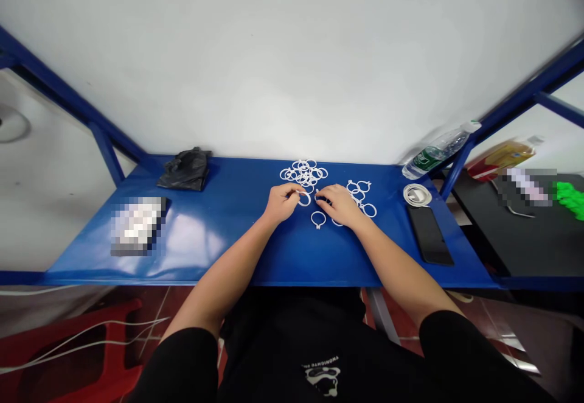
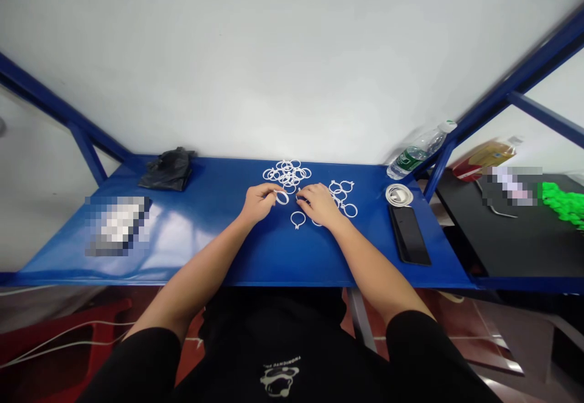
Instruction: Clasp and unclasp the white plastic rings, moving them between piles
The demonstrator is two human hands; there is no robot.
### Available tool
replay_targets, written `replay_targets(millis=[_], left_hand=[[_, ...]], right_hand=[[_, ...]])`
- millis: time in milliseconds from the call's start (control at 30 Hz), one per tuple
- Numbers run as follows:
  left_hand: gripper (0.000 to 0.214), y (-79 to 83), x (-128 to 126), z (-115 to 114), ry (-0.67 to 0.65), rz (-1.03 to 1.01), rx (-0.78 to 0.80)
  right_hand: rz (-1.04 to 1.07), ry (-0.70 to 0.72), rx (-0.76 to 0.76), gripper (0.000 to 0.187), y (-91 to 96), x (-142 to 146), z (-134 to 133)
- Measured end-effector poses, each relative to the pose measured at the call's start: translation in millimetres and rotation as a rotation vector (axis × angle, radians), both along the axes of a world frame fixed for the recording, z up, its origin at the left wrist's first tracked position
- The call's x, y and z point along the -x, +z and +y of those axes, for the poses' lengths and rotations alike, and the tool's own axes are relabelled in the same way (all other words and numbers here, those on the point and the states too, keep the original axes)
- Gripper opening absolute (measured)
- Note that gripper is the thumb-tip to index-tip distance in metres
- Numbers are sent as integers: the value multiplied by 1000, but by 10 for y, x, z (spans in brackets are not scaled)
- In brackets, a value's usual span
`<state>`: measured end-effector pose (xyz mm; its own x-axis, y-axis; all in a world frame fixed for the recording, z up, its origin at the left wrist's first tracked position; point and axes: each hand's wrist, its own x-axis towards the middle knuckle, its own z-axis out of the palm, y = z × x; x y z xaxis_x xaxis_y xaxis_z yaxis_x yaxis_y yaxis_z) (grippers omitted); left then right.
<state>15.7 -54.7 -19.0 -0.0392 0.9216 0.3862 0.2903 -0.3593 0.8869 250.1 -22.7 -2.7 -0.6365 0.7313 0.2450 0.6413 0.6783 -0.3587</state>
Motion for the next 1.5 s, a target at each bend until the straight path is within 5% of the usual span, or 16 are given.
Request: replay_targets(millis=[433,667,867,1133,1367,1500], left_hand=[[31,-6,-31,19,-90,43,26],[31,-25,-50,31,-65,94,-18],[27,-34,-30,33,-36,99,-54],[26,-29,-8,48,-93,44,-114],[21,-70,-72,15,-111,115,129],[17,-67,-140,-54,-213,321,96]], right_hand=[[-101,-134,15,29,-115,-42,56],[141,-215,35,17,-67,-34,79],[325,-316,24,43,-37,-50,41],[451,-342,45,37,-47,-76,45],[640,-328,63,30,-144,-74,60],[612,-271,-5,30,-115,-77,57]])
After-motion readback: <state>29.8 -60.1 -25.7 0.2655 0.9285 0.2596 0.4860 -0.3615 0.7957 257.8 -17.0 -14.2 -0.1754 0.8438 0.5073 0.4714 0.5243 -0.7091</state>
